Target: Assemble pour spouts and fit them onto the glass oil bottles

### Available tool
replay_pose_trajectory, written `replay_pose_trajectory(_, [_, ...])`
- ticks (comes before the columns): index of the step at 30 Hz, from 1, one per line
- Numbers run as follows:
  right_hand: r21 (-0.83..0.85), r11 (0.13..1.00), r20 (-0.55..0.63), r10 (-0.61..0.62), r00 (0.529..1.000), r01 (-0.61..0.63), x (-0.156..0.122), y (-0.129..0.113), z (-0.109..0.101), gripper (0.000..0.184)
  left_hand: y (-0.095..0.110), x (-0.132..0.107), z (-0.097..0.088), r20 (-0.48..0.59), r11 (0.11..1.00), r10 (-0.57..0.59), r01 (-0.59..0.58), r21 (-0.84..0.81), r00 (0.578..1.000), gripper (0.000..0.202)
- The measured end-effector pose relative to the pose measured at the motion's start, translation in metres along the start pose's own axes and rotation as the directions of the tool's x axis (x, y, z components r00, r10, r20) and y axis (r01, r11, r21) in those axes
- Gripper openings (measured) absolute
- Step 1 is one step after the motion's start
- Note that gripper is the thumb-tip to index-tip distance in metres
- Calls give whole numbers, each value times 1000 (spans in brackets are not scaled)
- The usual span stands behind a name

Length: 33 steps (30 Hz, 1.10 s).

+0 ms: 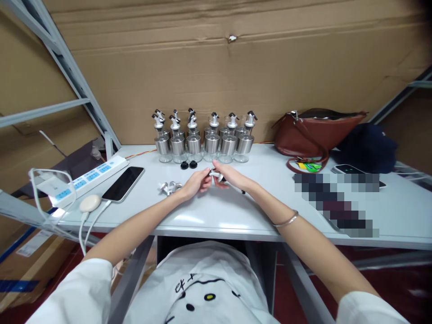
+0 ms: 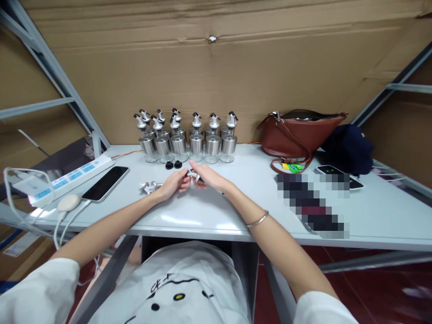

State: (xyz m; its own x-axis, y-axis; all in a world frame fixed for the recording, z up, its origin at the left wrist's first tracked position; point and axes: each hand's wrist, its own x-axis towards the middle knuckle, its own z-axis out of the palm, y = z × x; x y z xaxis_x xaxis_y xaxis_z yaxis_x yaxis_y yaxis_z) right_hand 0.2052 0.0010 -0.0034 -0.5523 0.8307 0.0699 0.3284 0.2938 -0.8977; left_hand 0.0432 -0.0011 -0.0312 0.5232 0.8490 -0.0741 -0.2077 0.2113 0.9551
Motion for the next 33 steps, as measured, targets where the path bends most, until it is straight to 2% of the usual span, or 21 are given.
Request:
replay_pose_trajectory(4, [68, 998, -44, -14, 999, 17, 0, -1, -1, 73, 5, -4, 3, 27, 995, -38, 41, -92, 999, 31])
replay_pose_trajectory(10, [138, 982, -198, -103, 975, 132, -1, -5, 3, 52, 13, -8, 2, 34, 992, -36, 40, -118, 999, 33])
replay_pose_trajectory(14, [157, 969, -254, -146, 956, 190, -2, -11, 5, 45, 14, -9, 6, 39, 1000, 8, -8, -16, 999, 38])
replay_pose_trajectory(17, [178, 957, -313, -167, 935, 230, -2, -15, 6, 50, 14, -12, 11, 42, 989, 78, -83, 121, 996, 42])
replay_pose_trajectory(20, [201, 942, -404, -171, 899, 270, -2, -18, 2, 56, 21, -12, 12, 42, 934, 184, -189, 303, 982, 44])
replay_pose_trajectory(23, [229, 928, -510, -142, 849, 293, -2, -18, -5, 59, 46, -3, 8, 39, 799, 342, -312, 515, 939, 32])
replay_pose_trajectory(25, [250, 921, -560, -114, 820, 298, -2, -18, -12, 60, 75, 12, 6, 37, 654, 479, -386, 650, 877, 10])
replay_pose_trajectory(26, [260, 918, -579, -101, 809, 300, -2, -18, -14, 61, 93, 22, 6, 41, 573, 544, -406, 712, 838, 12])
replay_pose_trajectory(28, [273, 913, -609, -81, 789, 304, -3, -17, -19, 61, 129, 45, 7, 77, 414, 616, -405, 815, 784, 35])
replay_pose_trajectory(30, [281, 908, -630, -69, 774, 310, -4, -18, -21, 60, 163, 72, 8, 140, 269, 608, -370, 889, 781, 50])
replay_pose_trajectory(32, [286, 903, -649, -63, 758, 320, -5, -19, -22, 58, 186, 97, 9, 190, 142, 542, -312, 939, 818, 53])
replay_pose_trajectory(33, [288, 900, -659, -62, 749, 328, -6, -20, -23, 56, 194, 109, 9, 203, 85, 496, -280, 956, 844, 48])
